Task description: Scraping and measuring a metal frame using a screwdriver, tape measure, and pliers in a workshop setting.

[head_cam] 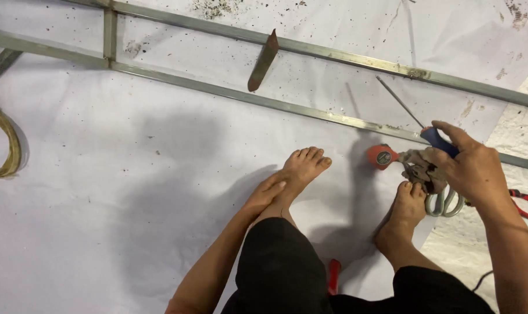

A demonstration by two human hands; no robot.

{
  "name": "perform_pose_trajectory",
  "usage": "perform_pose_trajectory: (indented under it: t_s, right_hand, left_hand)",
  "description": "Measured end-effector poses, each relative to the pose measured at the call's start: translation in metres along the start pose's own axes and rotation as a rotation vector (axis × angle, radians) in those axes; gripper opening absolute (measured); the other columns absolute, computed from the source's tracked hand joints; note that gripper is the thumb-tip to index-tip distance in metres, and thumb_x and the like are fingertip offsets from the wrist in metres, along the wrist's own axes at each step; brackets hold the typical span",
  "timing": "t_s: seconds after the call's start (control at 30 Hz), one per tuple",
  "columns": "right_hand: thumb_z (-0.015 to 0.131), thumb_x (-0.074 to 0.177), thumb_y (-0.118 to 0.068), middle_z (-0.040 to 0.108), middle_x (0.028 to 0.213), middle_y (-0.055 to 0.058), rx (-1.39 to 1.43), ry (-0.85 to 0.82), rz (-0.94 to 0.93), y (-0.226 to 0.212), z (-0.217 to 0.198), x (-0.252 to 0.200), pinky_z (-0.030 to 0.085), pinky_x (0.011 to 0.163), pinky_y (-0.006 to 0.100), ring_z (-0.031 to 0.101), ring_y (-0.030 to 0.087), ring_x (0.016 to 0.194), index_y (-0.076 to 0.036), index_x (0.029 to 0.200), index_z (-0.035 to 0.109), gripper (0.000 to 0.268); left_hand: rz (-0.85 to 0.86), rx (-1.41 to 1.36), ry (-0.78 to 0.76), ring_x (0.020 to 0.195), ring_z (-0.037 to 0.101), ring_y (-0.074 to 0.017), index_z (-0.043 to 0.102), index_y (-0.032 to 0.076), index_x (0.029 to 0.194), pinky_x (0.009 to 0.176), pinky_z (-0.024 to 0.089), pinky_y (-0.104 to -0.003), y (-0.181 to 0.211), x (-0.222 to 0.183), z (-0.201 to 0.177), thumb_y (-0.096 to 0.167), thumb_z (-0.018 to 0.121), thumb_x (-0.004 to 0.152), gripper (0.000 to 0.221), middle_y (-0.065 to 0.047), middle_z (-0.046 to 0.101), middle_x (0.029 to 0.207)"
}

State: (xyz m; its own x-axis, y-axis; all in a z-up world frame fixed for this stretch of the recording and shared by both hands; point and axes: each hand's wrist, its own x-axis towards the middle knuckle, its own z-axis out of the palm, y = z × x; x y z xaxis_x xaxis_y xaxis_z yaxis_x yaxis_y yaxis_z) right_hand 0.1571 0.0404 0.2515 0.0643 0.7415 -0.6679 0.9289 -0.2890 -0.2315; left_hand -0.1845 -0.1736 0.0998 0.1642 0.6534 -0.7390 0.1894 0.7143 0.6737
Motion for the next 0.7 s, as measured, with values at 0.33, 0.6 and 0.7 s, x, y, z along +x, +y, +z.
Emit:
perform_pose_trajectory:
  t_s: [0.33,0.6,0.7]
  right_hand:
    - [0.059,0.093,-0.024,0.067,0.119,0.021,0.291,0.153,-0.081,-0.004,-0.008,-0.065,0.045,0.085,0.045,0.062,0.036,0.101,-0.017,0.152,0.055,0.059]
    - [0.06,0.092,-0.015,0.065,0.11,0.013,0.724,0.138,0.061,0.01,0.039,0.025,0.042,0.025,0.04,0.066,0.023,0.053,-0.022,0.145,0.056,0.053]
    - [0.071,0.098,-0.012,0.071,0.092,0.018,0.778,0.315,-0.092,0.008,0.072,0.088,0.051,0.062,0.033,0.065,0.021,0.07,-0.006,0.146,0.06,0.05]
  left_hand:
    - [-0.301,1.538,-0.208,0.156,-0.005,-0.0386,-0.011,0.002,0.156,0.124,-0.001,-0.052,0.09,0.005,0.041,0.075,0.061,0.083,0.126,-0.022,-0.011,0.168]
    - [-0.166,0.26,0.27,0.142,0.051,-0.0176,0.066,0.009,0.134,0.122,0.032,-0.037,0.048,-0.119,-0.199,0.03,0.059,0.094,0.046,-0.005,0.067,0.142]
    - [-0.276,0.609,0.311,0.131,0.06,-0.024,0.057,0.031,0.149,0.106,0.049,-0.045,0.093,-0.016,-0.225,0.039,0.068,0.095,0.056,0.001,0.067,0.138]
